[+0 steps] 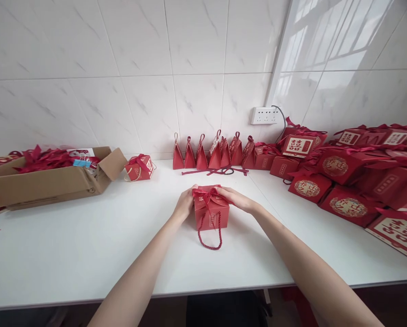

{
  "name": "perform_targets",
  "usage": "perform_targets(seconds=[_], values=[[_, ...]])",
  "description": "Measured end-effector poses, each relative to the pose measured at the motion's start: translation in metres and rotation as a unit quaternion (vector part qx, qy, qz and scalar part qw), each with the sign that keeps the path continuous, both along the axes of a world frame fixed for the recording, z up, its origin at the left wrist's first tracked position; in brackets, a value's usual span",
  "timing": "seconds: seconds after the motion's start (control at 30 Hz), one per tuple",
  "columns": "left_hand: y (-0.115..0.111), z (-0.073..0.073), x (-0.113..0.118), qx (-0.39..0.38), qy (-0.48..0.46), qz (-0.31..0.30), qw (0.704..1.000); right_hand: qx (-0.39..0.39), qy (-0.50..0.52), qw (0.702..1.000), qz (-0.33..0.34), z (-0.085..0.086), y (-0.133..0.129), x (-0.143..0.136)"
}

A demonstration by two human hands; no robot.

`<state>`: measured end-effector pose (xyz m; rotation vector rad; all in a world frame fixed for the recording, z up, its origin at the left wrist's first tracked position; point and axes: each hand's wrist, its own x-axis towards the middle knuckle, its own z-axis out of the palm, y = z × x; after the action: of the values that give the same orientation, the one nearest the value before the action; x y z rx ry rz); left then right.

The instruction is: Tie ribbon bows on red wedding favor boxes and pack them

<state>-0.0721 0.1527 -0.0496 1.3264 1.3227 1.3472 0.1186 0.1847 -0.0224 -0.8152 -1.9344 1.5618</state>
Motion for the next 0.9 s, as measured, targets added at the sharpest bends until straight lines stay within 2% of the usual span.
perform_targets(seconds=[0.1,0.2,0.27,0.37,0.43,0.57,0.73,0.9], values=[[-0.003,0.002,0.003,-0.012,0.010,0.015,1.000,0.070,-0.001,0.997,-0.036,-0.002,0.001,-0.003],[-0.009,0.007,0.007,-0.007,0.015,0.061,0.998,0.152,0.005,0.983,-0.106,-0.005,0.001,-0.006],[-0.012,0.010,0.008,0.036,0.014,0.078,0.996,0.216,0.017,0.965,-0.146,-0.009,-0.002,-0.009],[-0.012,0.014,0.005,0.147,0.015,0.105,0.984,0.316,0.051,0.930,-0.183,-0.017,-0.006,-0.014],[-0.009,0.013,0.002,0.174,0.007,0.117,0.978,0.321,0.086,0.923,-0.193,-0.024,-0.006,-0.019],[0.000,0.005,0.001,0.158,-0.021,0.121,0.980,0.281,0.126,0.926,-0.218,-0.031,-0.002,-0.025],[-0.005,-0.002,0.008,0.161,0.011,0.104,0.981,0.284,0.089,0.917,-0.264,-0.026,0.001,-0.018],[-0.013,0.003,0.008,0.159,0.054,0.130,0.977,0.261,0.041,0.913,-0.312,-0.025,0.008,-0.008]])
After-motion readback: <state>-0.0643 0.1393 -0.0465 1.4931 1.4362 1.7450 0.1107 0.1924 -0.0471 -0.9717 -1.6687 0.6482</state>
